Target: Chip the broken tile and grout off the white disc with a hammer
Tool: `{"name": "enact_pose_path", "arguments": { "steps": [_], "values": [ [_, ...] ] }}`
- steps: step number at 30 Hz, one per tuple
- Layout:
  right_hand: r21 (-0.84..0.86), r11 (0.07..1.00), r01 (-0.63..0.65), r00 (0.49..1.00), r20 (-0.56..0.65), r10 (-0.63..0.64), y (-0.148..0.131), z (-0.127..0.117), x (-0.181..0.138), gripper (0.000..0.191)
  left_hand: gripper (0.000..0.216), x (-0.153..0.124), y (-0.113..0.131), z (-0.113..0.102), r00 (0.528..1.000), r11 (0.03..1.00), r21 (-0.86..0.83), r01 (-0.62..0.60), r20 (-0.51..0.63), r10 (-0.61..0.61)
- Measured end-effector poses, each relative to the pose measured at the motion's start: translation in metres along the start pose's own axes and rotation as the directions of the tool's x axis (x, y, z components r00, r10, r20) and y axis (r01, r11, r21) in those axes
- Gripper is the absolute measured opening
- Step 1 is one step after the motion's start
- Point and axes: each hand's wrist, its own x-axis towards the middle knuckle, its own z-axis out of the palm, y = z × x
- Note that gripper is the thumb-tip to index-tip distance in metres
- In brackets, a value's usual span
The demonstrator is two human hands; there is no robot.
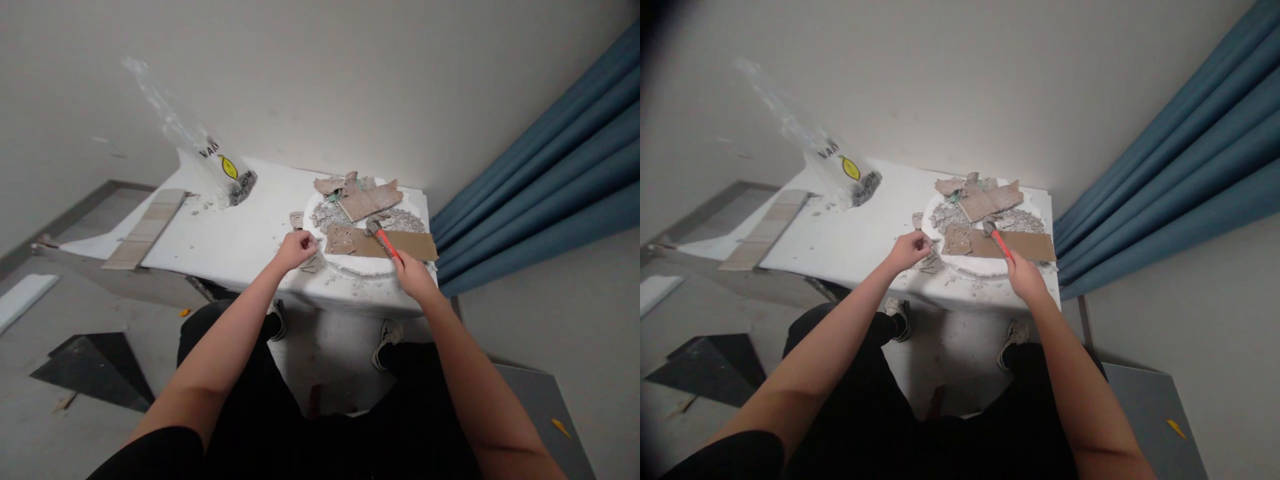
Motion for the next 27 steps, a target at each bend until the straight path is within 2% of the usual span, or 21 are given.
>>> {"name": "enact_pose_path", "arguments": {
  "steps": [5,9,15,27],
  "values": [
    [0.004,1.000,-0.021,1.000,0.003,0.021,0.000,0.003,-0.003,0.043,0.020,0.020,0.026,0.030,0.999,0.986,-0.163,-0.028,0.029,0.033],
    [-0.028,1.000,-0.012,1.000,-0.001,0.012,0.003,0.005,-0.002,0.044,0.026,0.031,0.028,0.042,0.996,0.988,-0.156,-0.016,0.087,0.030],
    [-0.046,0.999,0.003,1.000,0.004,-0.003,0.007,0.003,0.000,0.044,0.040,0.036,0.024,0.044,0.996,0.995,-0.091,-0.036,0.080,0.043],
    [-0.038,0.999,0.024,1.000,0.002,-0.024,0.007,0.001,0.000,0.045,0.042,0.034,0.026,0.041,0.994,0.994,-0.107,-0.028,0.103,0.039]
  ]
}}
